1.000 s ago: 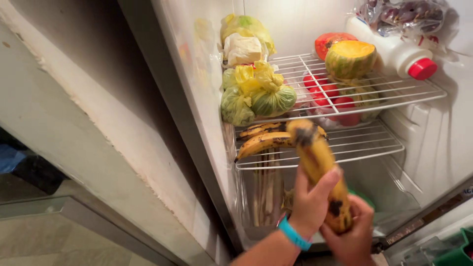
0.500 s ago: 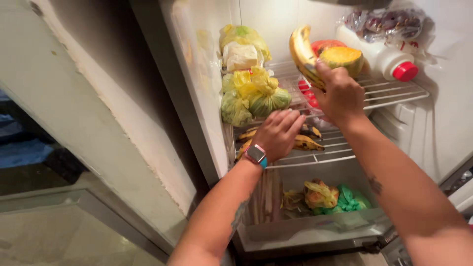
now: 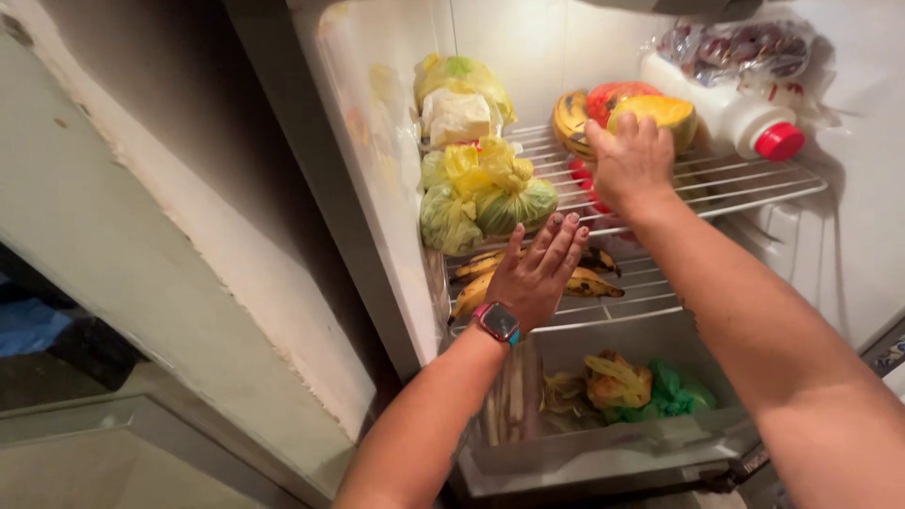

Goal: The person cuts open a large plastic bag of smaller milk packets with a knife, removes the packets, and then places a banana, a package of meat, and other bagged food items into the refrigerator shelves and lower bin by hand.

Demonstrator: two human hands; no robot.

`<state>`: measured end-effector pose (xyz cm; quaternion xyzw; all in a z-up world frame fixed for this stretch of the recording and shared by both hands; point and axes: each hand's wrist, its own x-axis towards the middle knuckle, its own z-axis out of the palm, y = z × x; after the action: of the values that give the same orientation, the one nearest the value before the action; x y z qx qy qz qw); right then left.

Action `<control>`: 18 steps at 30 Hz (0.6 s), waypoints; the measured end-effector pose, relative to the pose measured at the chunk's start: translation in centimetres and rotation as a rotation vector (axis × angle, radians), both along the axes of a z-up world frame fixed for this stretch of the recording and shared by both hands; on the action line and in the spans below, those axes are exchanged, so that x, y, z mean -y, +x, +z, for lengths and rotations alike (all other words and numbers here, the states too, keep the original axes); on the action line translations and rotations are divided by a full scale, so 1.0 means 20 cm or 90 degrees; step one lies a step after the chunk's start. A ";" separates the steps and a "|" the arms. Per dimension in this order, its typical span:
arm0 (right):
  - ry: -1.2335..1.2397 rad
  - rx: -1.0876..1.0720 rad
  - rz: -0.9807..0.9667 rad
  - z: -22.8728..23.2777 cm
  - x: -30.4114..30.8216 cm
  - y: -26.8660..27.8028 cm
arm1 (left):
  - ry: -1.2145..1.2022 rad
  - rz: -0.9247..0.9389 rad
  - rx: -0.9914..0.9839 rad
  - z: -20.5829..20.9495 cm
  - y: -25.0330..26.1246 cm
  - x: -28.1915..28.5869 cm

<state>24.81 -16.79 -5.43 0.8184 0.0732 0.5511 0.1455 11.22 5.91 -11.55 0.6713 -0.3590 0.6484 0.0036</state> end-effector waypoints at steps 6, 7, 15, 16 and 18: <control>0.005 0.261 0.038 0.03 -0.03 -0.19 | 0.006 -0.024 -0.034 -0.04 0.05 0.00; 0.006 0.257 0.036 -0.05 -0.07 -0.36 | 0.007 -0.026 -0.039 -0.05 0.05 0.01; 0.240 -0.264 0.118 -0.88 -0.22 -0.64 | 0.001 0.001 -0.033 -0.05 0.05 0.01; 0.240 -0.264 0.120 -0.86 -0.23 -0.62 | 0.002 0.003 -0.033 -0.04 0.04 0.01; 0.230 -0.430 -0.005 -0.82 -0.25 -0.58 | -0.001 0.013 -0.027 -0.03 0.02 0.01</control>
<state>13.20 -11.84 -21.93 0.9667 0.0158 0.2537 -0.0312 11.53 5.80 -12.11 0.6887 -0.3519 0.6339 0.0052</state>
